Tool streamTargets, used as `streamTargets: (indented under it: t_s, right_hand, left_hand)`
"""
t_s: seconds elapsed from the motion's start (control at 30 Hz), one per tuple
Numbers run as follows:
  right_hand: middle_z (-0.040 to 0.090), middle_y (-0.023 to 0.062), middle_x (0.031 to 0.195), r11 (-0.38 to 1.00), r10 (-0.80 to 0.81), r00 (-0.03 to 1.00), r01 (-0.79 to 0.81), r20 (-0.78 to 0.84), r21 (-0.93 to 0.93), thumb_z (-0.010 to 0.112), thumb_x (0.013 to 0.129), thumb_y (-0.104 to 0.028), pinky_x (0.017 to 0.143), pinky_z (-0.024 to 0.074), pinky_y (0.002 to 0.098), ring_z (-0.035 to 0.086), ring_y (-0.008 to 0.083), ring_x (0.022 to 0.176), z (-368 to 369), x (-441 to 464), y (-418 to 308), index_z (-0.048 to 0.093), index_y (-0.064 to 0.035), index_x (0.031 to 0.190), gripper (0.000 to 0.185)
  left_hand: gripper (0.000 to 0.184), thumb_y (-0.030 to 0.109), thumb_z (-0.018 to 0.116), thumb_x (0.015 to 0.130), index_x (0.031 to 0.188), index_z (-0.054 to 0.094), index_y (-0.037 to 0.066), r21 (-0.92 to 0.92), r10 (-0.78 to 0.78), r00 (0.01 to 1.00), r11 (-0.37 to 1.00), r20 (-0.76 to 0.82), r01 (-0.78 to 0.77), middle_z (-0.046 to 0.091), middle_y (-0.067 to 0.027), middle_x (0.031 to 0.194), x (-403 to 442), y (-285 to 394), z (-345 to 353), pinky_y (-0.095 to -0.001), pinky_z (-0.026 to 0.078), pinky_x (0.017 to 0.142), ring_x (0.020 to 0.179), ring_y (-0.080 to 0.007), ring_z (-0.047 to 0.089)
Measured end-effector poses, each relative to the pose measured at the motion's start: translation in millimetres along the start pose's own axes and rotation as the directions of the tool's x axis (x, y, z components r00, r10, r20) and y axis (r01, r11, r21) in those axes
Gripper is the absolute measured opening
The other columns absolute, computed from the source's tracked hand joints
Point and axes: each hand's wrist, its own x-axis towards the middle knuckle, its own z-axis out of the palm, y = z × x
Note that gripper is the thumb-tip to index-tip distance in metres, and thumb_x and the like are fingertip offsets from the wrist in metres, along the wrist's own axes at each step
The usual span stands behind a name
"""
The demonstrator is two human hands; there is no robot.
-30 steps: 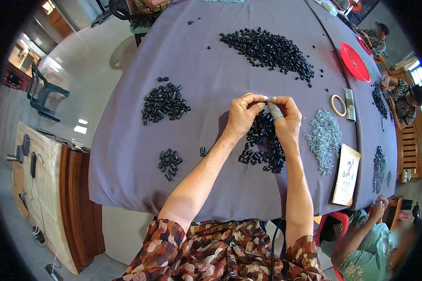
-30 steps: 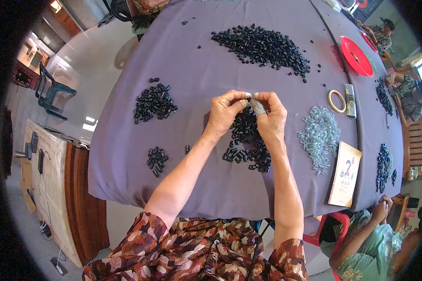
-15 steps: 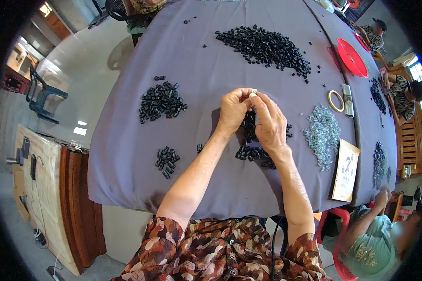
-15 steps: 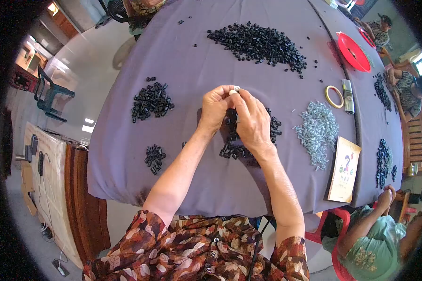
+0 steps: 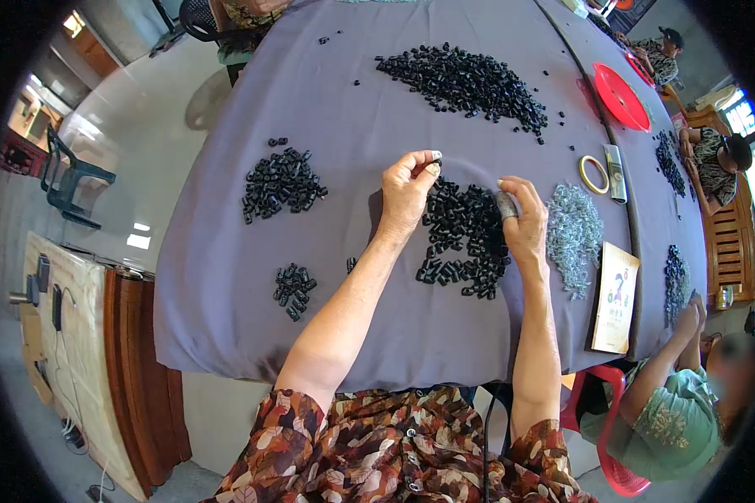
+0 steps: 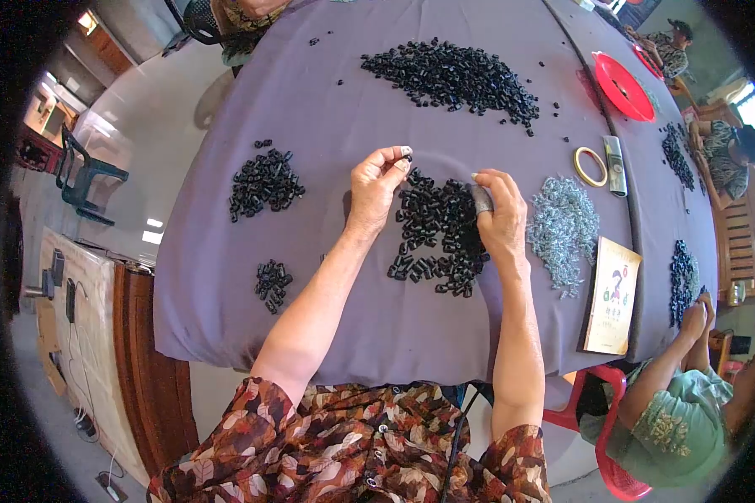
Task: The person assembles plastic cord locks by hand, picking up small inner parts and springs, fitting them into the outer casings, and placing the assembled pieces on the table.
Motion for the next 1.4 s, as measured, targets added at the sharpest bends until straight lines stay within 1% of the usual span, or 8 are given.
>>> streamTargets:
  t_s: [0.17, 0.4, 0.5, 0.6, 0.7, 0.93, 1.1, 1.4]
  right_hand:
    - [0.057, 0.0110, 0.106, 0.992, -0.124, 0.982, 0.128, 0.139, -0.019, 0.054, 0.070, 0.004, 0.089, 0.0401, 0.0376, 0.051, 0.0293, 0.104, 12, 0, -18, 0.060, -0.0035, 0.097, 0.029]
    - [0.056, 0.0089, 0.099, 0.984, -0.168, 0.937, 0.176, 0.308, 0.001, 0.059, 0.067, 0.002, 0.086, 0.0388, 0.0378, 0.052, 0.0276, 0.096, 19, -3, -27, 0.061, -0.0037, 0.092, 0.026]
    - [0.055, 0.0072, 0.094, 0.989, -0.145, 0.936, 0.147, 0.322, 0.017, 0.060, 0.065, 0.002, 0.081, 0.0388, 0.0374, 0.051, 0.0260, 0.090, 15, -3, -31, 0.063, -0.0045, 0.088, 0.024]
    - [0.055, 0.0060, 0.091, 0.981, -0.193, 0.957, 0.189, 0.217, 0.037, 0.061, 0.064, 0.001, 0.079, 0.0379, 0.0358, 0.049, 0.0242, 0.089, 18, -2, -44, 0.064, -0.0053, 0.085, 0.022]
    - [0.055, 0.0047, 0.091, 0.967, -0.244, 0.915, 0.256, 0.322, 0.006, 0.062, 0.063, 0.000, 0.079, 0.0369, 0.0353, 0.048, 0.0235, 0.091, 22, -3, -46, 0.064, -0.0059, 0.083, 0.020]
    - [0.056, 0.0042, 0.088, 0.988, -0.142, 0.924, 0.152, 0.356, 0.002, 0.061, 0.064, -0.001, 0.078, 0.0367, 0.0344, 0.049, 0.0234, 0.087, 14, -3, -32, 0.064, -0.0051, 0.078, 0.015]
    - [0.059, 0.0068, 0.086, 0.995, -0.088, 0.989, 0.082, 0.121, 0.052, 0.061, 0.069, -0.001, 0.074, 0.0422, 0.0353, 0.052, 0.0263, 0.081, 9, 1, -23, 0.060, -0.0035, 0.080, 0.011]
    - [0.059, 0.0082, 0.086, 0.996, 0.091, 0.996, -0.091, 0.018, -0.021, 0.057, 0.070, 0.001, 0.075, 0.0427, 0.0350, 0.053, 0.0268, 0.084, 5, 0, -4, 0.060, -0.0027, 0.083, 0.014]
  left_hand:
    - [0.017, 0.004, 0.058, 0.083, 0.099, 0.061, 0.001, -0.014, -0.016, 1.000, 1.000, -0.005, 0.015, 0.060, -0.0001, 0.081, 1, -2, 1, -0.0193, 0.044, 0.063, 0.070, -0.0044, 0.053]
    - [0.017, 0.003, 0.058, 0.082, 0.099, 0.061, 0.000, -0.091, -0.047, 0.999, 0.995, -0.015, 0.045, 0.060, -0.0009, 0.081, 1, 1, 1, -0.0188, 0.043, 0.060, 0.069, -0.0046, 0.053]
    - [0.016, 0.002, 0.058, 0.082, 0.098, 0.060, 0.000, -0.110, -0.077, 0.997, 0.991, -0.004, 0.076, 0.059, -0.0006, 0.079, 1, 1, 1, -0.0179, 0.042, 0.058, 0.065, -0.0044, 0.050]
    - [0.015, 0.000, 0.058, 0.081, 0.096, 0.060, -0.001, -0.155, -0.105, 0.994, 0.982, 0.008, 0.105, 0.058, -0.0006, 0.077, -1, 1, 3, -0.0172, 0.041, 0.056, 0.061, -0.0042, 0.048]
    - [0.015, -0.001, 0.058, 0.081, 0.097, 0.059, -0.001, -0.207, -0.111, 0.994, 0.972, 0.018, 0.112, 0.057, -0.0015, 0.077, -1, -2, 4, -0.0166, 0.041, 0.055, 0.060, -0.0044, 0.047]
    - [0.015, -0.002, 0.057, 0.082, 0.097, 0.059, -0.001, -0.248, -0.115, 0.993, 0.961, 0.036, 0.121, 0.058, -0.0044, 0.079, 0, -4, 5, -0.0172, 0.042, 0.054, 0.060, -0.0057, 0.048]
    - [0.015, -0.002, 0.056, 0.083, 0.097, 0.059, -0.001, -0.305, -0.123, 0.991, 0.943, 0.049, 0.132, 0.058, -0.0057, 0.081, 0, -5, 3, -0.0173, 0.042, 0.055, 0.061, -0.0063, 0.049]
    - [0.014, -0.001, 0.055, 0.083, 0.097, 0.059, 0.000, -0.342, -0.135, 0.988, 0.927, 0.073, 0.152, 0.058, -0.0052, 0.082, -1, -2, 2, -0.0164, 0.043, 0.056, 0.062, -0.0058, 0.049]
